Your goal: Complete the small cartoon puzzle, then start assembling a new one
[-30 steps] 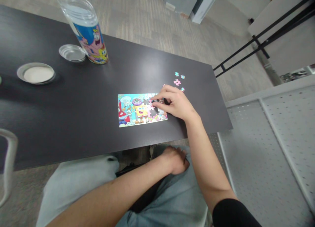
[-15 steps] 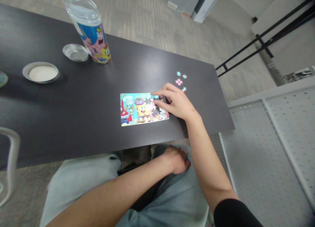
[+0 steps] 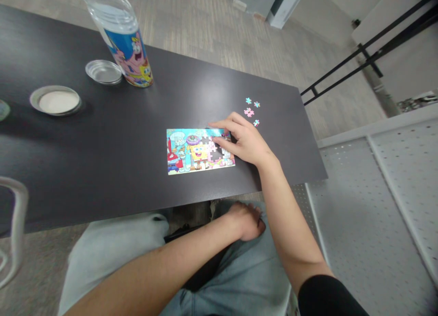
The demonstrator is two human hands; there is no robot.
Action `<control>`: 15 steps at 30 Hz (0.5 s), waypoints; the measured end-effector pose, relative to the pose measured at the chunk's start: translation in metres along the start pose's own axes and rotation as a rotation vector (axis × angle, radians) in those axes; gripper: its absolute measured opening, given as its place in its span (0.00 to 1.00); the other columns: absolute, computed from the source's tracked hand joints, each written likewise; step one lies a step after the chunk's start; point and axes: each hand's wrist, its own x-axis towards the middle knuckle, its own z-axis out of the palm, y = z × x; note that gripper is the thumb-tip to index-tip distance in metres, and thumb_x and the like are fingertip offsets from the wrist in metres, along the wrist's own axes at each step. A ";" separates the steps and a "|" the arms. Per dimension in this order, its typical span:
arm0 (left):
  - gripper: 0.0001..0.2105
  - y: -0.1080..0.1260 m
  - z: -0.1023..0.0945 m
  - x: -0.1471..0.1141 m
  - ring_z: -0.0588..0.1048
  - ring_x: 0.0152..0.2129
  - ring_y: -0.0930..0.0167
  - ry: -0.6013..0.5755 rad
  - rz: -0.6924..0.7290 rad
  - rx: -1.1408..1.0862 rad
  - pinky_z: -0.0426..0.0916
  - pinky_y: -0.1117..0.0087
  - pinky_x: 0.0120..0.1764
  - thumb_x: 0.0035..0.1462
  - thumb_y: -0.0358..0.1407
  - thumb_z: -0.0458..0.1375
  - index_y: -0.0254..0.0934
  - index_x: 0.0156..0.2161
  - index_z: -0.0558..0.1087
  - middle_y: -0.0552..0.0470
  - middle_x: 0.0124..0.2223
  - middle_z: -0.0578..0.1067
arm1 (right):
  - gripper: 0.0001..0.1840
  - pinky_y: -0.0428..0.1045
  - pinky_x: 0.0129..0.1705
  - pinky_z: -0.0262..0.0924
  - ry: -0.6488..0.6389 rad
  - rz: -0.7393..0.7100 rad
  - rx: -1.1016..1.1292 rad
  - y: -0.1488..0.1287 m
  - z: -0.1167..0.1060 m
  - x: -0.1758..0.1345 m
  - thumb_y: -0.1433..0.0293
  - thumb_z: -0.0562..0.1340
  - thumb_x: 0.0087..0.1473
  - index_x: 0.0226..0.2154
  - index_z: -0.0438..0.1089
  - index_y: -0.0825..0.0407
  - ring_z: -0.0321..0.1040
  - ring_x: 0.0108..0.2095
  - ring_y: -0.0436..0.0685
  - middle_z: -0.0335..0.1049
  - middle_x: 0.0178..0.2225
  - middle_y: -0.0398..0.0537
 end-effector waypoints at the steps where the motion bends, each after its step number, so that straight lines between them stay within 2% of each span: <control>1: 0.32 0.000 0.000 0.000 0.90 0.69 0.43 0.002 -0.001 0.001 0.84 0.48 0.67 0.87 0.43 0.49 0.21 0.78 0.80 0.21 0.72 0.87 | 0.16 0.68 0.65 0.82 0.003 -0.001 0.006 -0.001 0.001 0.000 0.60 0.75 0.81 0.64 0.93 0.27 0.84 0.54 0.73 0.86 0.56 0.52; 4: 0.32 0.000 0.000 0.000 0.90 0.69 0.44 0.003 -0.002 -0.001 0.83 0.49 0.67 0.87 0.43 0.49 0.22 0.78 0.81 0.22 0.72 0.87 | 0.12 0.68 0.60 0.80 0.027 -0.004 0.027 0.000 -0.004 0.001 0.58 0.75 0.80 0.60 0.94 0.29 0.83 0.51 0.72 0.87 0.55 0.52; 6: 0.32 0.000 -0.002 -0.001 0.90 0.69 0.43 0.005 -0.003 -0.008 0.83 0.49 0.66 0.87 0.43 0.50 0.22 0.78 0.81 0.21 0.73 0.87 | 0.10 0.66 0.55 0.78 0.102 0.021 0.024 0.007 -0.016 -0.002 0.56 0.76 0.79 0.58 0.93 0.31 0.80 0.46 0.69 0.86 0.52 0.51; 8: 0.32 0.000 -0.004 -0.003 0.90 0.69 0.42 0.005 -0.009 -0.015 0.84 0.48 0.66 0.87 0.43 0.50 0.21 0.78 0.81 0.21 0.73 0.87 | 0.09 0.64 0.51 0.74 0.268 0.103 -0.007 0.021 -0.034 -0.009 0.55 0.78 0.76 0.55 0.91 0.34 0.73 0.40 0.66 0.84 0.46 0.51; 10: 0.32 0.001 -0.006 -0.004 0.91 0.68 0.42 0.003 -0.017 -0.017 0.84 0.48 0.65 0.86 0.42 0.51 0.21 0.78 0.82 0.20 0.71 0.88 | 0.09 0.63 0.46 0.68 0.467 0.248 -0.041 0.039 -0.053 -0.021 0.59 0.78 0.72 0.53 0.89 0.38 0.65 0.35 0.62 0.82 0.45 0.51; 12: 0.32 0.002 -0.008 -0.004 0.91 0.68 0.41 -0.003 -0.020 -0.017 0.85 0.48 0.65 0.86 0.41 0.51 0.20 0.78 0.82 0.19 0.70 0.88 | 0.09 0.62 0.44 0.64 0.501 0.395 -0.015 0.056 -0.065 -0.033 0.61 0.80 0.68 0.49 0.87 0.41 0.60 0.33 0.59 0.81 0.47 0.53; 15: 0.32 0.003 -0.009 -0.004 0.91 0.68 0.40 -0.009 -0.015 -0.018 0.85 0.47 0.65 0.86 0.41 0.50 0.19 0.78 0.82 0.18 0.70 0.88 | 0.12 0.60 0.44 0.62 0.471 0.478 0.019 0.073 -0.066 -0.044 0.61 0.83 0.63 0.46 0.86 0.42 0.62 0.33 0.57 0.83 0.49 0.53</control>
